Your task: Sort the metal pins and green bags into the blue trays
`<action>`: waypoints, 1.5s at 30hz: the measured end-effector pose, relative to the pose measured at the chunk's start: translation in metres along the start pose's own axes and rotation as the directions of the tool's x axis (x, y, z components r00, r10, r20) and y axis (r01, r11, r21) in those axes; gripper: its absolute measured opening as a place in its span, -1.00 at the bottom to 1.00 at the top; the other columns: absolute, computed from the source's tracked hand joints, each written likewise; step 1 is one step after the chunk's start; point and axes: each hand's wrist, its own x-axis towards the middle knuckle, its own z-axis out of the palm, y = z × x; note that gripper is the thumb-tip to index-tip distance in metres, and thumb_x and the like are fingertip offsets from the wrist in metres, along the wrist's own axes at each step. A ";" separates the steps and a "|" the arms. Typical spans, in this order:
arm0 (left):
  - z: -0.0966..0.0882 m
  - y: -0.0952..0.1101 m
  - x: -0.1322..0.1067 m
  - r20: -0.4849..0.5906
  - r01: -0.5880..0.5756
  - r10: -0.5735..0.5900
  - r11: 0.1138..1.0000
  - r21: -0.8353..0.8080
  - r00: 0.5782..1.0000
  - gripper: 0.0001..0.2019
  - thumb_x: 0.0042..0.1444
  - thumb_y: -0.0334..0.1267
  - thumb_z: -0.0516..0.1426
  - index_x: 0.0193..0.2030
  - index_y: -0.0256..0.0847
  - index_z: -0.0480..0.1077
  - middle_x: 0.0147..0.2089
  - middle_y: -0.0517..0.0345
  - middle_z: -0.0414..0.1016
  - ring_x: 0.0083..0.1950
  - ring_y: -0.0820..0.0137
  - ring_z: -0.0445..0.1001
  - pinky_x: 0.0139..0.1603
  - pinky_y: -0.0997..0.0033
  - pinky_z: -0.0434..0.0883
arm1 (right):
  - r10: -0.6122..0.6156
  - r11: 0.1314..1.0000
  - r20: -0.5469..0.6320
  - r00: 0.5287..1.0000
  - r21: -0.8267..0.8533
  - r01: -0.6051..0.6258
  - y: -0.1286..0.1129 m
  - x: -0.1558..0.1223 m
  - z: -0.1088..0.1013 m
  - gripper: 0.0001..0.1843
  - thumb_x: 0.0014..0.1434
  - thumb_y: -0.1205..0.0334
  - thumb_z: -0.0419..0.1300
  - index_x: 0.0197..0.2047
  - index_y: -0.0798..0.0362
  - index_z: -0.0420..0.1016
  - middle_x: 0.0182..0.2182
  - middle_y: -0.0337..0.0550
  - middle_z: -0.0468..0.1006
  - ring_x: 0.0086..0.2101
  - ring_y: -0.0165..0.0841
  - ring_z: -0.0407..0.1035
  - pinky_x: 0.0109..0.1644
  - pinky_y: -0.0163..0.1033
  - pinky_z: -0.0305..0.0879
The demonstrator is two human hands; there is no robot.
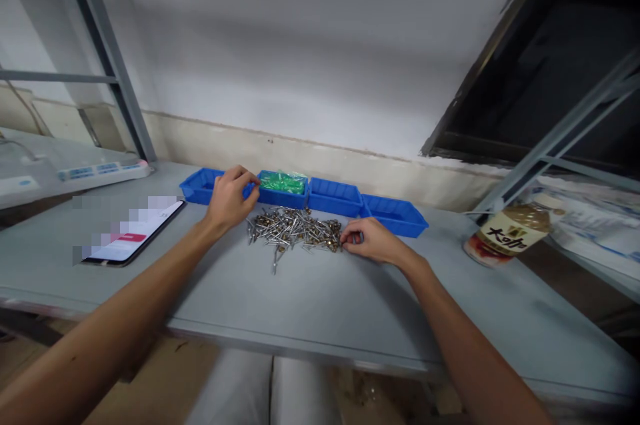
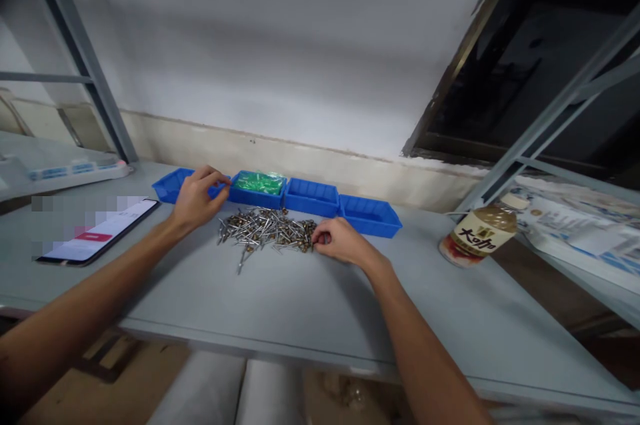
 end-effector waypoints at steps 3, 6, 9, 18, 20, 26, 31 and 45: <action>0.000 0.011 -0.002 0.023 -0.055 0.055 0.998 -0.014 0.998 -0.86 0.15 -0.31 0.05 -0.25 -0.21 0.44 -0.19 0.07 0.45 -0.11 0.26 0.42 -0.12 0.26 0.27 | -0.035 0.999 0.016 0.999 -0.041 0.035 -0.003 0.000 0.002 -0.83 -0.07 0.41 0.14 -0.43 0.09 0.57 -0.50 -0.20 0.52 -0.45 -0.39 0.34 -0.33 -0.29 0.22; 0.001 0.020 -0.005 0.041 -0.121 0.122 0.992 -0.014 0.992 -0.87 0.17 -0.34 0.05 -0.24 -0.20 0.43 -0.19 0.07 0.44 -0.11 0.26 0.41 -0.13 0.25 0.23 | -0.030 0.998 -0.001 1.000 -0.056 0.030 -0.005 0.000 0.001 -0.84 -0.10 0.42 0.14 -0.48 0.08 0.55 -0.51 -0.21 0.50 -0.46 -0.39 0.33 -0.34 -0.29 0.21; 0.004 0.030 -0.004 0.046 -0.241 0.240 0.970 0.022 0.970 -0.89 0.19 -0.36 0.05 -0.22 -0.20 0.40 -0.19 0.07 0.44 -0.12 0.27 0.40 -0.13 0.24 0.22 | -0.004 0.999 -0.078 0.997 -0.042 0.001 -0.008 0.001 -0.004 -0.86 -0.12 0.41 0.14 -0.51 0.08 0.52 -0.55 -0.23 0.46 -0.50 -0.41 0.28 -0.38 -0.29 0.19; 0.028 0.079 0.011 0.167 -0.674 0.683 0.730 -0.116 0.711 -0.79 0.21 -0.26 0.03 -0.05 -0.25 0.36 -0.14 0.02 0.44 -0.15 0.29 0.38 -0.08 0.27 0.33 | 0.160 0.854 -0.256 0.953 0.521 -0.004 -0.036 0.017 0.012 -0.92 -0.10 0.28 0.17 -0.51 0.10 0.48 -0.54 -0.23 0.44 -0.50 -0.43 0.24 -0.39 -0.29 0.17; 0.032 0.086 0.006 0.144 -0.632 0.662 0.747 -0.206 0.735 -0.75 0.21 -0.21 0.04 -0.03 -0.25 0.35 -0.14 0.02 0.44 -0.15 0.30 0.39 -0.06 0.27 0.35 | 0.230 0.734 -0.247 0.941 0.679 -0.001 -0.040 0.019 0.019 -0.92 -0.12 0.26 0.19 -0.55 0.09 0.44 -0.58 -0.27 0.39 -0.53 -0.46 0.20 -0.44 -0.32 0.11; 0.031 0.093 -0.011 0.068 -0.481 0.561 0.761 -0.436 0.825 -0.80 0.28 -0.23 0.01 -0.08 -0.27 0.38 -0.24 0.04 0.45 -0.20 0.35 0.40 -0.15 0.32 0.38 | 0.370 0.355 -0.068 0.927 0.932 -0.074 -0.053 0.022 0.035 -0.91 -0.14 0.29 0.21 -0.59 0.10 0.39 -0.65 -0.35 0.25 -0.59 -0.52 0.04 -0.52 -0.34 -0.09; 0.034 0.098 -0.017 0.119 -0.171 0.336 0.716 -0.677 0.934 -0.84 0.24 -0.26 0.12 -0.09 -0.23 0.44 -0.23 0.09 0.44 -0.24 0.43 0.42 -0.19 0.39 0.41 | 0.371 0.168 -0.021 0.929 0.985 -0.045 -0.060 0.021 0.039 -0.93 -0.13 0.28 0.22 -0.52 0.11 0.45 -0.57 -0.28 0.34 -0.56 -0.49 0.09 -0.52 -0.33 -0.05; 0.033 0.103 -0.016 0.221 0.058 0.167 0.660 -0.749 0.961 -0.88 0.18 -0.33 0.17 -0.18 -0.24 0.52 -0.28 0.10 0.52 -0.27 0.42 0.45 -0.21 0.37 0.41 | 0.426 0.005 0.042 0.904 0.999 -0.048 -0.063 0.021 0.038 -0.88 -0.14 0.26 0.26 -0.48 0.11 0.46 -0.57 -0.29 0.36 -0.54 -0.50 0.14 -0.49 -0.35 0.03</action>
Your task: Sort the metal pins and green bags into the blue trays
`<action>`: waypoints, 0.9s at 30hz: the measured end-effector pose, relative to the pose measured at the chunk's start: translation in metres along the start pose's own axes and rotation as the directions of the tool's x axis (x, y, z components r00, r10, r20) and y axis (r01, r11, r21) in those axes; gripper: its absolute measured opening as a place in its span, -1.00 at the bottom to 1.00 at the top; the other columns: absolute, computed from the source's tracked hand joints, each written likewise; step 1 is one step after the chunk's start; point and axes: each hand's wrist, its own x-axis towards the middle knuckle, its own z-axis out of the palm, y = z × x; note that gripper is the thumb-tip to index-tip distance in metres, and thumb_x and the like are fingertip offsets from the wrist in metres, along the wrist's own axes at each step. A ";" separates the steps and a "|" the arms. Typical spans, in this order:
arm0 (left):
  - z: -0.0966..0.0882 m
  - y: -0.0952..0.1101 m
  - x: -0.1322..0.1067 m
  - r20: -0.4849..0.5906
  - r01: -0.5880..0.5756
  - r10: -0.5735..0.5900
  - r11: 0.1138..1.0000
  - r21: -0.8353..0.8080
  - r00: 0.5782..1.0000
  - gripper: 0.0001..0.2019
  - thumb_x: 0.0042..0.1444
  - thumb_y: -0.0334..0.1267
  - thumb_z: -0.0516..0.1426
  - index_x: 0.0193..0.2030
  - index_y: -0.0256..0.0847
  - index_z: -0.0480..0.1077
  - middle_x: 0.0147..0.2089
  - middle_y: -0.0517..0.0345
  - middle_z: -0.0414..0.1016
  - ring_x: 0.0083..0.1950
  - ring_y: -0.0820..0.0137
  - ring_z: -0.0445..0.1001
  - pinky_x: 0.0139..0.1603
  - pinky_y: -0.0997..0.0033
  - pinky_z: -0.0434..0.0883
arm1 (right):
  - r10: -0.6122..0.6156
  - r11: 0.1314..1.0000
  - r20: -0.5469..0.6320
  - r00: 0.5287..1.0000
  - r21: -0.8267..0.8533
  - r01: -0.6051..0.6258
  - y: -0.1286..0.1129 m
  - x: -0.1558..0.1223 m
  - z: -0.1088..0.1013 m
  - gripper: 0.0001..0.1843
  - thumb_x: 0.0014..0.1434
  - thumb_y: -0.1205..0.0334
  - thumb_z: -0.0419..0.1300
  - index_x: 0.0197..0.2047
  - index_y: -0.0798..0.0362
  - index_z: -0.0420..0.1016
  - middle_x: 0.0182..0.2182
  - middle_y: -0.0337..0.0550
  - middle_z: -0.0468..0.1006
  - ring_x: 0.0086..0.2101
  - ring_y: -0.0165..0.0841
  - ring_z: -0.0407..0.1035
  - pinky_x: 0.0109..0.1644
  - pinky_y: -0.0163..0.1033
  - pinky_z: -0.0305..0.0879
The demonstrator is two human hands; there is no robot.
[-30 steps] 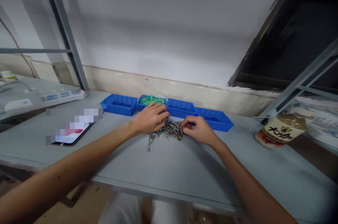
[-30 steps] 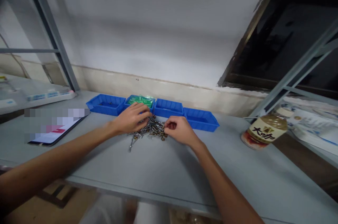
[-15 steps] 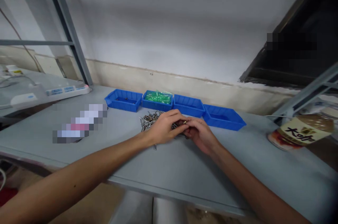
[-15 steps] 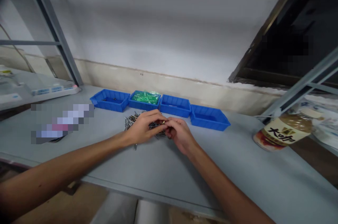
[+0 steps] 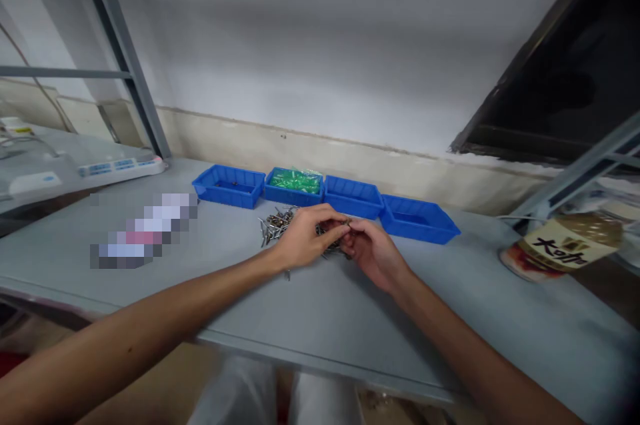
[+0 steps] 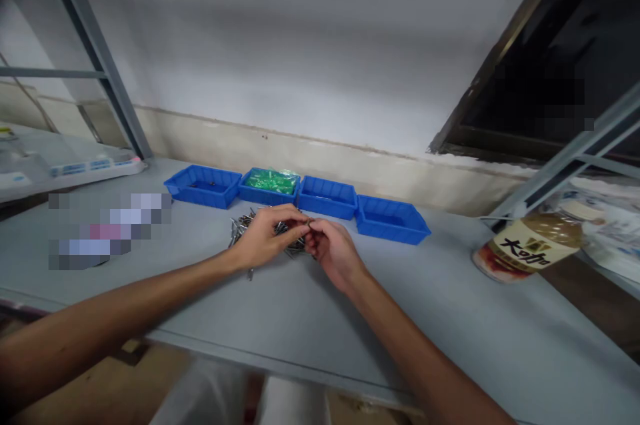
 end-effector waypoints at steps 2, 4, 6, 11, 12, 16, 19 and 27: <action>0.000 0.000 0.000 -0.018 0.016 -0.016 1.000 -0.008 1.000 -0.88 0.17 -0.32 0.18 -0.19 -0.23 0.53 -0.28 0.10 0.53 -0.26 0.41 0.46 -0.19 0.36 0.42 | -0.002 1.000 0.007 1.000 0.006 0.002 0.000 0.000 0.000 -0.87 -0.13 0.25 0.27 -0.46 0.12 0.47 -0.57 -0.30 0.36 -0.54 -0.50 0.14 -0.49 -0.35 0.03; 0.000 -0.001 -0.001 -0.024 0.016 -0.017 1.000 -0.008 1.000 -0.88 0.17 -0.31 0.18 -0.18 -0.22 0.53 -0.26 0.09 0.54 -0.23 0.40 0.48 -0.17 0.34 0.42 | -0.004 1.000 0.000 1.000 0.003 0.004 0.000 -0.001 0.001 -0.87 -0.13 0.25 0.29 -0.46 0.12 0.48 -0.57 -0.30 0.36 -0.55 -0.50 0.15 -0.50 -0.35 0.03; 0.001 -0.001 -0.001 -0.029 0.010 -0.010 1.000 -0.007 1.000 -0.87 0.17 -0.30 0.18 -0.18 -0.21 0.54 -0.24 0.09 0.55 -0.21 0.39 0.49 -0.15 0.32 0.43 | -0.010 1.000 -0.007 1.000 -0.002 0.010 0.000 -0.002 0.002 -0.85 -0.13 0.23 0.31 -0.46 0.12 0.48 -0.58 -0.30 0.36 -0.55 -0.51 0.15 -0.49 -0.36 0.04; -0.006 -0.001 0.004 -0.110 -0.029 0.035 0.998 0.053 0.993 -0.88 0.18 -0.28 0.18 -0.20 -0.20 0.54 -0.23 0.09 0.58 -0.20 0.39 0.51 -0.14 0.32 0.44 | -0.078 0.992 -0.044 0.996 -0.101 0.073 -0.003 -0.001 0.000 -0.76 -0.09 0.11 0.34 -0.48 0.12 0.50 -0.57 -0.26 0.39 -0.54 -0.49 0.18 -0.47 -0.34 0.07; -0.012 -0.003 0.007 -0.136 -0.055 0.070 0.993 0.108 0.988 -0.89 0.18 -0.27 0.18 -0.21 -0.20 0.53 -0.23 0.09 0.58 -0.21 0.38 0.51 -0.14 0.31 0.44 | -0.118 0.982 -0.061 0.991 -0.153 0.108 -0.005 0.000 -0.003 -0.75 -0.08 0.09 0.33 -0.48 0.12 0.50 -0.56 -0.25 0.40 -0.53 -0.48 0.19 -0.46 -0.33 0.07; -0.057 -0.020 0.018 -0.168 -0.149 0.259 0.862 0.485 0.951 -0.84 0.21 -0.18 0.16 -0.25 -0.21 0.49 -0.31 0.10 0.52 -0.25 0.38 0.44 -0.17 0.29 0.40 | -0.389 0.770 -0.060 0.919 -0.569 0.288 -0.017 0.004 -0.025 -0.80 0.01 0.10 0.27 -0.43 0.08 0.54 -0.54 -0.23 0.43 -0.51 -0.44 0.22 -0.42 -0.29 0.11; -0.104 -0.037 0.021 -0.252 -0.031 0.267 0.741 0.671 0.930 -0.81 0.20 -0.13 0.16 -0.29 -0.21 0.45 -0.37 0.16 0.46 -0.29 0.42 0.38 -0.19 0.33 0.35 | -0.482 0.381 0.154 0.863 -0.850 0.365 -0.023 0.007 -0.041 -0.86 0.03 0.17 0.24 -0.41 0.05 0.55 -0.53 -0.22 0.48 -0.49 -0.39 0.26 -0.36 -0.25 0.16; -0.150 -0.068 0.003 -0.543 0.535 -0.086 0.354 0.767 0.835 -0.80 0.00 -0.14 0.24 -0.34 -0.24 0.41 -0.26 -0.11 0.43 -0.20 0.13 0.34 -0.21 0.07 0.26 | -0.333 0.117 0.308 0.891 -0.924 0.364 -0.019 0.008 -0.042 -0.76 -0.07 0.36 0.19 -0.28 0.03 0.57 -0.43 -0.20 0.56 -0.39 -0.34 0.40 -0.23 -0.22 0.25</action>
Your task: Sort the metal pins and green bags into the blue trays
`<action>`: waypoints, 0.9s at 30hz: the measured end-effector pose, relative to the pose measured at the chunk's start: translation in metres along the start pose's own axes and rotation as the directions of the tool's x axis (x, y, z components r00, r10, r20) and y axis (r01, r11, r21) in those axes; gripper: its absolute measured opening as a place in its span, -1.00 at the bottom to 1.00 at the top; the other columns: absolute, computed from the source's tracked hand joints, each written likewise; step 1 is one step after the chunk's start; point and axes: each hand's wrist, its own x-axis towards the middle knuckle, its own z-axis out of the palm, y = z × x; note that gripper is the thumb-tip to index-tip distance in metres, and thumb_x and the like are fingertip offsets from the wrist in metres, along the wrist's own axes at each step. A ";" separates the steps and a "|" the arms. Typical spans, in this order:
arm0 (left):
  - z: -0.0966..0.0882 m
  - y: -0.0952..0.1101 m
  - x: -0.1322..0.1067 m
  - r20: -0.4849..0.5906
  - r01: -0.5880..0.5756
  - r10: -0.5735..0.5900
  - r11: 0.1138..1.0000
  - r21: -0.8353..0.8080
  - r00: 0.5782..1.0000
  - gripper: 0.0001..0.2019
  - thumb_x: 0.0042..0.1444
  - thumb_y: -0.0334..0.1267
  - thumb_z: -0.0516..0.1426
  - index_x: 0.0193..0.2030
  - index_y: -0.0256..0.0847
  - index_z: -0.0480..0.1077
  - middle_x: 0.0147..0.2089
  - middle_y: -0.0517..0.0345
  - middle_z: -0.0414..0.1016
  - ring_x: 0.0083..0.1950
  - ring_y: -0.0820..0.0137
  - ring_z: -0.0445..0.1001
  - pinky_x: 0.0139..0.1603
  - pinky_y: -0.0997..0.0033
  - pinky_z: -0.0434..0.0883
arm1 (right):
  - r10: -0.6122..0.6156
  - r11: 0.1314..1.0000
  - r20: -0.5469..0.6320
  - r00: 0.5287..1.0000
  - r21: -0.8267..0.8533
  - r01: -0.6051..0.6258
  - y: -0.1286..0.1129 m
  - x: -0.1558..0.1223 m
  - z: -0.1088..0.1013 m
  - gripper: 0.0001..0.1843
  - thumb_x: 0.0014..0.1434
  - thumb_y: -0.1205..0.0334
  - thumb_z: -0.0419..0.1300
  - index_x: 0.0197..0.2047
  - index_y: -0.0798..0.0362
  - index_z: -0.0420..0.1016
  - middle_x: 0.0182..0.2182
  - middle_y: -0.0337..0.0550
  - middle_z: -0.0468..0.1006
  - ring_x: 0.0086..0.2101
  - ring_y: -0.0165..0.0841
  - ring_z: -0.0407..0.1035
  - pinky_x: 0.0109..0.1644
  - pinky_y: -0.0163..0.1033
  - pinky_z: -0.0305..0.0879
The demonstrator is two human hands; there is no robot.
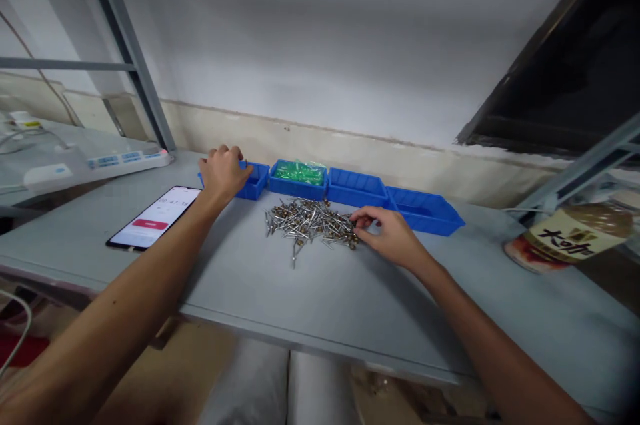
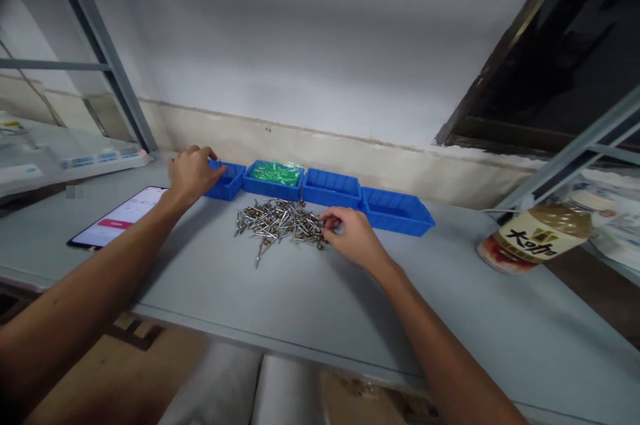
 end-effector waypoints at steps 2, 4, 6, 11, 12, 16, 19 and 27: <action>0.004 0.004 -0.004 0.032 0.018 -0.019 1.000 0.025 0.999 -0.69 -0.03 -0.07 0.25 -0.20 -0.20 0.42 -0.14 -0.17 0.41 -0.11 0.03 0.33 -0.18 0.03 0.27 | -0.003 1.000 0.004 1.000 -0.007 0.003 0.000 0.000 0.000 -0.78 -0.08 0.35 0.20 -0.30 0.03 0.58 -0.41 -0.19 0.57 -0.36 -0.33 0.41 -0.20 -0.21 0.26; 0.007 0.011 -0.008 0.033 -0.013 0.012 1.000 0.024 0.999 -0.64 -0.01 -0.04 0.23 -0.11 -0.18 0.40 -0.04 -0.19 0.38 -0.04 0.01 0.31 -0.16 0.04 0.27 | 0.019 1.000 0.021 1.000 -0.011 -0.018 0.003 0.001 -0.002 -0.84 -0.07 0.33 0.21 -0.36 0.04 0.57 -0.43 -0.18 0.57 -0.37 -0.32 0.40 -0.23 -0.21 0.25; 0.006 0.020 -0.009 0.008 -0.079 0.079 0.997 0.004 0.997 -0.71 0.07 -0.04 0.18 -0.16 -0.19 0.41 -0.06 -0.16 0.39 -0.04 0.05 0.32 -0.16 0.08 0.26 | 0.074 0.997 0.035 0.997 -0.008 -0.074 0.009 0.001 -0.005 -0.89 -0.07 0.30 0.22 -0.41 0.05 0.56 -0.48 -0.18 0.55 -0.42 -0.33 0.37 -0.30 -0.23 0.23; -0.003 0.043 -0.013 -0.103 -0.236 0.227 0.967 -0.094 0.969 -0.46 0.33 -0.07 -0.11 -0.67 -0.22 0.22 -0.61 0.10 0.30 -0.36 0.30 0.34 -0.14 0.15 0.20 | 0.150 0.985 0.029 0.988 0.083 -0.152 0.021 0.002 -0.015 -0.87 -0.16 0.35 0.19 -0.45 0.07 0.54 -0.59 -0.26 0.46 -0.52 -0.39 0.28 -0.41 -0.28 0.19; -0.005 0.046 -0.015 -0.122 -0.267 0.252 0.955 -0.128 0.960 -0.43 0.35 -0.08 -0.15 -0.71 -0.21 0.17 -0.67 0.15 0.23 -0.46 0.37 0.29 -0.17 0.19 0.21 | 0.139 0.986 0.042 0.989 0.092 -0.142 0.022 0.001 -0.016 -0.85 -0.18 0.38 0.17 -0.46 0.07 0.53 -0.58 -0.27 0.46 -0.52 -0.40 0.27 -0.42 -0.29 0.18; -0.010 0.060 -0.028 -0.147 -0.496 0.474 0.837 -0.232 0.868 -0.43 0.33 -0.12 -0.15 -0.73 -0.20 0.11 -0.73 0.26 0.14 -0.65 0.51 0.10 -0.39 0.37 0.17 | 0.148 0.989 0.114 0.982 -0.008 -0.148 0.017 -0.001 -0.014 -0.82 -0.21 0.42 0.15 -0.46 0.06 0.51 -0.57 -0.27 0.48 -0.54 -0.41 0.28 -0.43 -0.31 0.16; -0.011 0.071 -0.040 -0.156 -0.648 0.631 0.716 -0.259 0.760 -0.48 0.31 -0.16 -0.14 -0.70 -0.20 0.16 -0.72 0.25 0.19 -0.66 0.52 0.12 -0.48 0.43 0.14 | 0.144 0.989 0.130 0.981 -0.038 -0.141 0.015 -0.001 -0.011 -0.89 -0.15 0.35 0.21 -0.46 0.06 0.53 -0.59 -0.27 0.48 -0.55 -0.40 0.30 -0.45 -0.30 0.16; -0.015 0.090 -0.061 -0.309 -0.834 0.778 0.477 -0.277 0.547 -0.55 0.33 -0.22 -0.12 -0.62 -0.16 0.15 -0.67 0.24 0.17 -0.63 0.48 0.17 -0.58 0.40 0.14 | 0.128 0.989 0.098 0.987 0.061 -0.135 0.018 -0.001 -0.016 -0.90 -0.08 0.25 0.27 -0.44 0.07 0.57 -0.61 -0.25 0.47 -0.56 -0.40 0.28 -0.44 -0.27 0.20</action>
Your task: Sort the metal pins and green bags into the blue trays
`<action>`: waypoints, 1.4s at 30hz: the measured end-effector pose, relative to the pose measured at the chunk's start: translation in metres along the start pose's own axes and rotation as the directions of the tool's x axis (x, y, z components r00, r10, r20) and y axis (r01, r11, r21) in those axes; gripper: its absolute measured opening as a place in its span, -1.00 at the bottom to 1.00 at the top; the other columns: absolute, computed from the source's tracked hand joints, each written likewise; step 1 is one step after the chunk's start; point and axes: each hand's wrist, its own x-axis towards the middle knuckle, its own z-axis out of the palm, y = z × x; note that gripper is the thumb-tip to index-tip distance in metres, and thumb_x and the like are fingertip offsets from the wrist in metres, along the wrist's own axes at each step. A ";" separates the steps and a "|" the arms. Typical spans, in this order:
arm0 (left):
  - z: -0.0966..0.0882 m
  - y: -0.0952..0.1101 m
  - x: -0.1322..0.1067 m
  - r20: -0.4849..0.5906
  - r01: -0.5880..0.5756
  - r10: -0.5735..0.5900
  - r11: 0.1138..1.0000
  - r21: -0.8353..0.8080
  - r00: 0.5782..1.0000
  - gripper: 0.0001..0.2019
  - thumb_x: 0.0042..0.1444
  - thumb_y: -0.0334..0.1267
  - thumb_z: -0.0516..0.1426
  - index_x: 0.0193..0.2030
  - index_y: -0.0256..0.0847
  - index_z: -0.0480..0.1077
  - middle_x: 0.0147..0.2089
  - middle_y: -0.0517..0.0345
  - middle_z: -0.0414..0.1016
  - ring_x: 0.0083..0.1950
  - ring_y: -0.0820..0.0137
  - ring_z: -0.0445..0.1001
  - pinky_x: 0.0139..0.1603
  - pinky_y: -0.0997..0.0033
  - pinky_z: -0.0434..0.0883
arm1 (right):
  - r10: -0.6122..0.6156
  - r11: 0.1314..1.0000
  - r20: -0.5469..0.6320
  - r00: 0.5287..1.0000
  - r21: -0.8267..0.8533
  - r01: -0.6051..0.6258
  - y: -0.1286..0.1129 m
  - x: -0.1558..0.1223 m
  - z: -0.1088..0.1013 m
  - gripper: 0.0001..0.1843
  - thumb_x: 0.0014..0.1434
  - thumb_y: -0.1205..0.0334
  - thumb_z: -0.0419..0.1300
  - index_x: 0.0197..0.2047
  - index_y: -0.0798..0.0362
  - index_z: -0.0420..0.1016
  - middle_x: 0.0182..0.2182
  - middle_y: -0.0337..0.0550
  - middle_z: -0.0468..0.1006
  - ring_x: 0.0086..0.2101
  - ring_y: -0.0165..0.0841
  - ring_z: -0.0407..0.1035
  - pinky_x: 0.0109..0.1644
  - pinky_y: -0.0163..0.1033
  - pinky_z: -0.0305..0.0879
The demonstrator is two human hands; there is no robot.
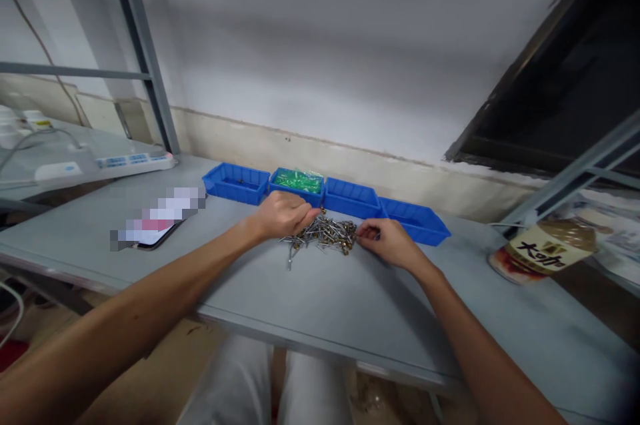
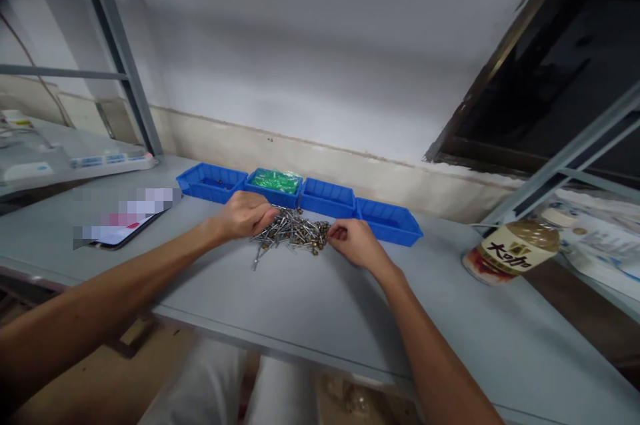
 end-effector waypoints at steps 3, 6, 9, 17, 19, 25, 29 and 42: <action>0.002 0.013 0.000 -0.052 -0.166 0.164 0.985 -0.043 0.985 -0.66 0.32 -0.22 -0.07 -0.49 -0.18 0.26 -0.55 0.18 0.28 -0.50 0.43 0.28 -0.49 0.41 0.23 | -0.028 0.993 -0.149 0.988 0.110 0.045 -0.004 0.002 0.004 -0.77 -0.04 0.18 0.28 -0.28 0.07 0.58 -0.51 -0.21 0.51 -0.50 -0.38 0.33 -0.37 -0.24 0.27; 0.006 0.024 0.001 0.040 -0.169 0.172 0.984 -0.065 0.984 -0.82 0.29 -0.21 -0.01 -0.24 -0.21 0.35 -0.35 0.07 0.39 -0.32 0.35 0.37 -0.30 0.35 0.33 | -0.073 0.955 -0.181 0.981 0.270 0.121 -0.016 0.003 0.018 -0.75 0.05 0.09 0.26 -0.26 0.07 0.58 -0.40 -0.13 0.56 -0.39 -0.32 0.40 -0.27 -0.20 0.33; 0.010 0.029 0.003 0.131 -0.113 0.119 0.992 -0.048 0.984 -0.76 0.27 -0.17 0.00 -0.07 -0.24 0.36 -0.21 -0.02 0.42 -0.22 0.28 0.39 -0.19 0.26 0.34 | -0.104 0.894 -0.121 0.987 0.423 0.146 -0.031 -0.002 0.036 -0.74 0.12 0.05 0.22 -0.28 0.07 0.57 -0.37 -0.11 0.57 -0.36 -0.30 0.41 -0.27 -0.21 0.33; 0.012 0.033 0.005 0.136 0.006 0.006 0.996 -0.089 0.991 -0.73 0.28 -0.13 0.02 -0.03 -0.26 0.36 -0.14 -0.03 0.45 -0.13 0.27 0.44 -0.10 0.28 0.36 | -0.189 0.889 -0.366 0.911 0.329 0.317 -0.042 -0.014 0.054 -0.92 0.14 0.23 0.24 -0.28 0.00 0.53 -0.29 -0.11 0.55 -0.27 -0.28 0.41 -0.16 -0.18 0.34; 0.012 0.031 0.005 0.155 0.106 -0.077 0.976 -0.192 0.985 -0.72 0.27 -0.10 0.05 -0.02 -0.25 0.33 -0.14 -0.02 0.46 -0.11 0.28 0.45 -0.09 0.30 0.38 | -0.137 0.887 -0.398 0.907 0.357 0.291 -0.041 -0.014 0.055 -0.88 0.12 0.22 0.26 -0.23 0.00 0.52 -0.30 -0.12 0.54 -0.33 -0.31 0.41 -0.21 -0.19 0.35; 0.011 0.025 0.002 0.185 0.335 -0.280 0.817 -0.469 0.942 -0.77 0.26 -0.14 0.09 -0.04 -0.22 0.31 -0.21 0.09 0.46 -0.20 0.39 0.45 -0.18 0.39 0.42 | -0.138 0.909 -0.506 0.852 0.276 0.312 -0.042 -0.016 0.056 -0.69 0.09 0.25 0.29 -0.06 -0.04 0.44 -0.27 -0.15 0.52 -0.43 -0.37 0.33 -0.25 -0.19 0.34; 0.011 0.026 0.004 0.192 0.333 -0.273 0.779 -0.531 0.943 -0.88 0.27 -0.26 0.08 -0.12 -0.23 0.37 -0.19 0.08 0.47 -0.18 0.41 0.45 -0.14 0.39 0.42 | -0.191 0.915 -0.484 0.854 0.228 0.334 -0.043 -0.016 0.057 -0.74 0.10 0.27 0.28 -0.10 -0.03 0.46 -0.32 -0.18 0.50 -0.44 -0.38 0.32 -0.30 -0.22 0.31; 0.010 0.024 0.007 0.326 0.418 -0.274 0.716 -0.558 0.905 -0.83 0.28 -0.26 0.06 -0.14 -0.23 0.45 -0.22 0.09 0.51 -0.20 0.40 0.45 -0.15 0.44 0.35 | -0.383 0.897 -0.427 0.819 0.041 0.440 -0.042 -0.017 0.066 -0.74 0.12 0.45 0.19 -0.12 0.01 0.41 -0.43 -0.28 0.40 -0.49 -0.45 0.26 -0.38 -0.32 0.28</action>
